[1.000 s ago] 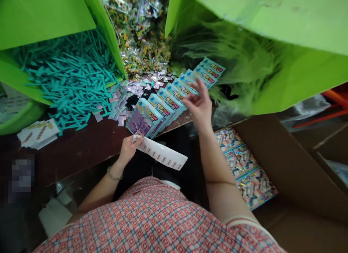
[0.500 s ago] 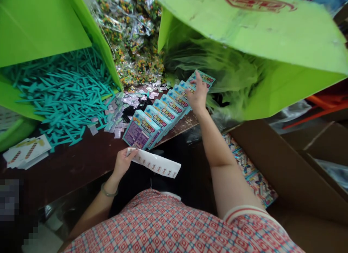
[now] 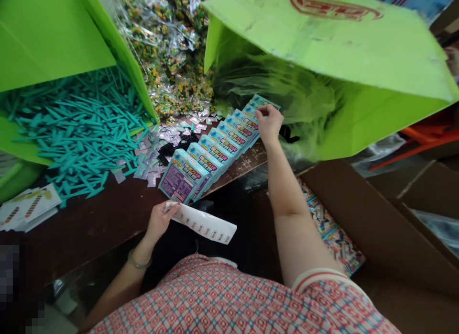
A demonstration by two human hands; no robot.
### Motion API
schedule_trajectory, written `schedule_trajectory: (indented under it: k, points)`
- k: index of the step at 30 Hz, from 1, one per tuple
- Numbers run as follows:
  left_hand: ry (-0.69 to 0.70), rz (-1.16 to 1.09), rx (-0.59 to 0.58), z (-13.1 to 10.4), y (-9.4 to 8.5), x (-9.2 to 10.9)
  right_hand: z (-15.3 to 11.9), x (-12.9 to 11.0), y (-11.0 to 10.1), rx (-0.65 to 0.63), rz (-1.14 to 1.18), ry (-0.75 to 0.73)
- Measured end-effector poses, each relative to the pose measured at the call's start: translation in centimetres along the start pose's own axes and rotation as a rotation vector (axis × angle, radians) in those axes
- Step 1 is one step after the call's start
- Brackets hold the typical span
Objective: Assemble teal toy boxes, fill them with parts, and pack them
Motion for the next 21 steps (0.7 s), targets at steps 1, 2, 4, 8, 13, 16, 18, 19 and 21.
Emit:
schedule_trajectory:
  k: [1, 2, 4, 8, 13, 16, 18, 19, 21]
  points:
    - [-0.001, -0.001, 0.001, 0.0, 0.0, 0.0, 0.4, 0.5, 0.4, -0.040, 0.027, 0.033]
    - [-0.002, -0.002, 0.001, 0.1, 0.0, 0.1, 0.6, 0.8, 1.0, -0.079, 0.041, 0.059]
    - [0.002, -0.003, 0.000, 0.2, 0.2, 0.4, 0.9, 0.9, 1.7, -0.116, 0.016, 0.077]
    - [0.029, 0.010, 0.009, 0.0, 0.4, 1.9, 0.1, -0.9, -0.2, 0.000, -0.018, 0.036]
    - [0.089, -0.026, 0.029, -1.1, 0.5, 3.1, -8.1, -8.6, -3.8, -0.088, 0.416, -0.191]
    - [0.129, -0.043, 0.013, -1.5, 1.3, 3.2, -18.0, -14.7, -2.8, -0.475, 0.578, -0.328]
    - [0.181, -0.039, -0.008, -1.7, 2.1, 3.7, -24.6, -17.1, -1.2, -0.707, 0.596, -0.360]
    - [0.214, -0.035, -0.015, -1.8, 2.4, 4.1, -27.1, -17.6, -0.4, -0.773, 0.598, -0.356]
    - [0.262, -0.024, -0.005, -2.1, 2.9, 4.8, -30.0, -17.4, 1.1, -0.795, 0.607, -0.324]
Point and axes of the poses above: each hand's wrist, its own z-axis towards the middle knuckle, its own y-axis out of the palm, x = y × z, the point moved 9 cm from there along z, towards the middle knuckle, and after that the axes turned 9 degrees about z, right-handed, at the moved point
